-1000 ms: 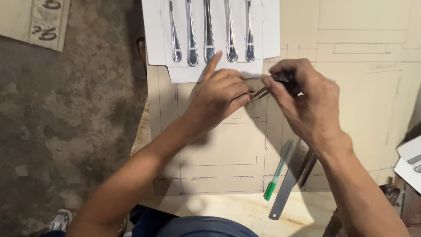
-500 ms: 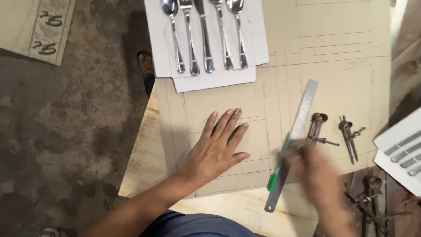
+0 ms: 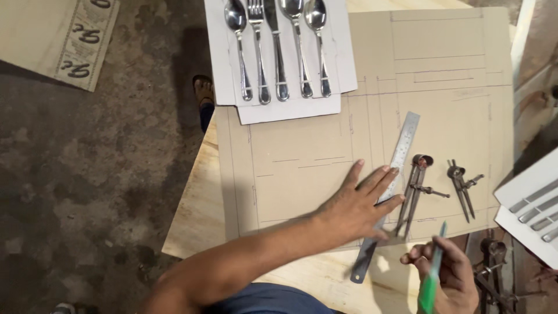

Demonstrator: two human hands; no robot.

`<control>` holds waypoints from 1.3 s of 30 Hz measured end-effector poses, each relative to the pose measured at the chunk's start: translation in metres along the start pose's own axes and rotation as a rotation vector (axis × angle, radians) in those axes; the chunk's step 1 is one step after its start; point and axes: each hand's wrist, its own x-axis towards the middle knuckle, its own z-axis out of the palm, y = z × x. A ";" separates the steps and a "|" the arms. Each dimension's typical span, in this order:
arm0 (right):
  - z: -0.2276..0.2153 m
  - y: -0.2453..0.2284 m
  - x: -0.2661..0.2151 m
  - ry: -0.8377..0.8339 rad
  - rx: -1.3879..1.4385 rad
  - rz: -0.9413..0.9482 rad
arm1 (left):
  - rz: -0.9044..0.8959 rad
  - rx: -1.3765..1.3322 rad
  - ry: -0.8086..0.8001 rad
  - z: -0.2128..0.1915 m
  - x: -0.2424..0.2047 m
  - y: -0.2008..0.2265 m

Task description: The person uses a ruler, pen, and calipers to measure and mark precise layout lines on a sheet of cardboard, referring to a flatware set box for dimensions.

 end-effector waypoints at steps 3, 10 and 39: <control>0.008 0.019 -0.003 -0.199 0.342 -0.134 | -0.083 -0.006 -0.070 0.005 -0.021 0.001; 0.061 0.032 -0.001 -0.161 -0.199 0.062 | -0.383 -0.179 0.051 0.015 -0.088 -0.014; 0.113 0.004 0.036 -0.186 -0.594 -0.058 | -0.367 -0.107 0.061 -0.002 -0.061 -0.069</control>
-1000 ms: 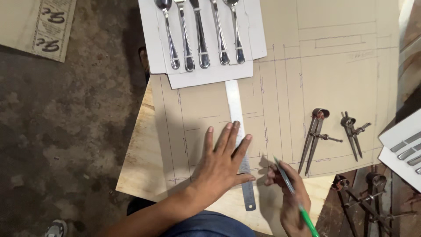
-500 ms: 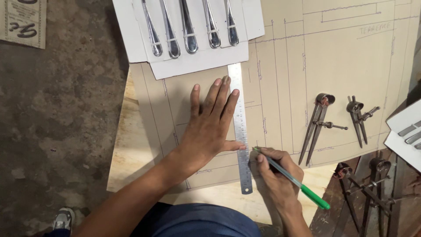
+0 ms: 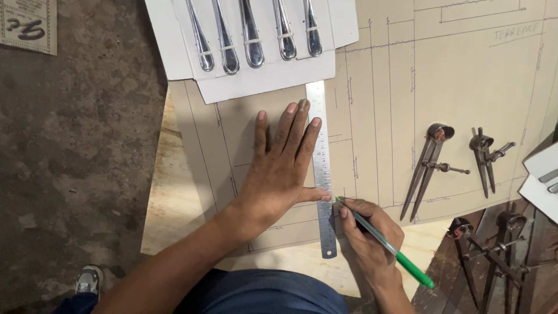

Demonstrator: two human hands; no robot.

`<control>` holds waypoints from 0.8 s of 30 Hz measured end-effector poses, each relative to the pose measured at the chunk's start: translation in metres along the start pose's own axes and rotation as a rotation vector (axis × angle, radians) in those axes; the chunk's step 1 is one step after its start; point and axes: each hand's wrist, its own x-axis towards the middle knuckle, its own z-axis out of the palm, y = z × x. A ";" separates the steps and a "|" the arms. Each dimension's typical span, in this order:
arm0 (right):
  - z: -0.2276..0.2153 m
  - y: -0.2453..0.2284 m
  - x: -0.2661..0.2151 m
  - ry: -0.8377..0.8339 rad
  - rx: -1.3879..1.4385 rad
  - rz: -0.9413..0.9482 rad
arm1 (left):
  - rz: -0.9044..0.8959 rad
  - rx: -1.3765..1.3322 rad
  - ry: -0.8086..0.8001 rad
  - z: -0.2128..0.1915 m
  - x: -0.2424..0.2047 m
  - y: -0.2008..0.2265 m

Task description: The person uses a ruler, pen, and calipers to measure and mark precise layout lines on a sheet of cardboard, referring to a flatware set box for dimensions.

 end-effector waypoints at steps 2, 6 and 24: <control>-0.001 -0.006 0.000 -0.003 -0.057 0.046 | -0.011 0.001 -0.016 0.000 0.001 0.001; -0.001 -0.015 -0.001 0.003 -0.068 0.106 | -0.020 0.001 0.006 -0.002 0.005 0.005; 0.008 0.002 -0.005 0.037 -0.065 0.055 | -0.031 0.028 0.033 0.005 0.003 0.003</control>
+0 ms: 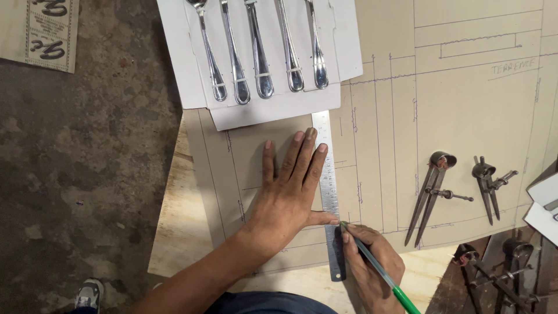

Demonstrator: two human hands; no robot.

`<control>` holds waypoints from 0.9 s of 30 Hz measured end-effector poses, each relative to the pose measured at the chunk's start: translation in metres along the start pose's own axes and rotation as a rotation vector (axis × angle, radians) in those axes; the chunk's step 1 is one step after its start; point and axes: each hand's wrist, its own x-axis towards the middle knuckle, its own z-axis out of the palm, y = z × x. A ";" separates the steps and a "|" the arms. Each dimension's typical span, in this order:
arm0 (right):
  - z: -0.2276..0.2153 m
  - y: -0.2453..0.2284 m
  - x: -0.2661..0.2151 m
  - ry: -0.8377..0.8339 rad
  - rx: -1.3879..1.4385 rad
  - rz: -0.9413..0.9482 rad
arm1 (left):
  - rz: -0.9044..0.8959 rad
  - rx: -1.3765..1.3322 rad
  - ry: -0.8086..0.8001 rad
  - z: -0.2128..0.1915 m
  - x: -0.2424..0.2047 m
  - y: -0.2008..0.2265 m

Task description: The person uses a ruler, pen, and calipers to measure and mark precise layout lines on a sheet of cardboard, referring to a flatware set box for dimensions.

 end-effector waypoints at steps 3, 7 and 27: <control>0.002 0.004 0.000 0.005 -0.011 -0.011 | 0.003 0.019 -0.007 -0.001 0.001 0.000; 0.004 0.009 -0.002 0.019 -0.006 -0.060 | 0.008 0.048 -0.005 -0.002 0.002 0.000; 0.020 -0.026 0.128 -0.069 0.338 -0.091 | 0.006 0.125 -0.008 -0.006 0.002 0.002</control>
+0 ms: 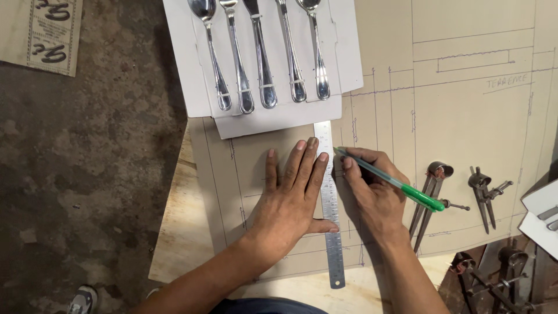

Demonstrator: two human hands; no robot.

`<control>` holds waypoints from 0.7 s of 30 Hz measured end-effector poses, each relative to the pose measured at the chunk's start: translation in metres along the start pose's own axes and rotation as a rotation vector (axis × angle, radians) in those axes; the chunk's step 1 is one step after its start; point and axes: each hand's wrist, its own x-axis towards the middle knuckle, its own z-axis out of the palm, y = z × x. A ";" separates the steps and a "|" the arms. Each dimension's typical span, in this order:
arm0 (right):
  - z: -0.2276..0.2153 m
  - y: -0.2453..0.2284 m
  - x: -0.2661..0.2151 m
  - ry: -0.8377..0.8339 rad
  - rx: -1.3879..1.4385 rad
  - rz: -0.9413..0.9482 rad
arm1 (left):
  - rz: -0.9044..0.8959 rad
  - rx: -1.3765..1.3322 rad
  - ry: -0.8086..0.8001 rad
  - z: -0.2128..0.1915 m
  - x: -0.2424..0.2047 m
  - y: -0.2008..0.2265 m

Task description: The person uses a ruler, pen, and calipers to measure and mark precise layout lines on a sheet of cardboard, referring to a flatware set box for dimensions.

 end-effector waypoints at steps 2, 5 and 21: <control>0.000 -0.002 0.002 0.008 -0.052 -0.043 | -0.002 -0.023 -0.014 0.000 0.001 0.000; 0.001 -0.009 0.007 -0.010 -0.103 -0.105 | -0.014 -0.063 -0.048 -0.001 0.004 -0.001; -0.006 -0.027 0.022 -0.064 -0.111 -0.024 | -0.042 0.050 -0.011 -0.009 0.003 0.007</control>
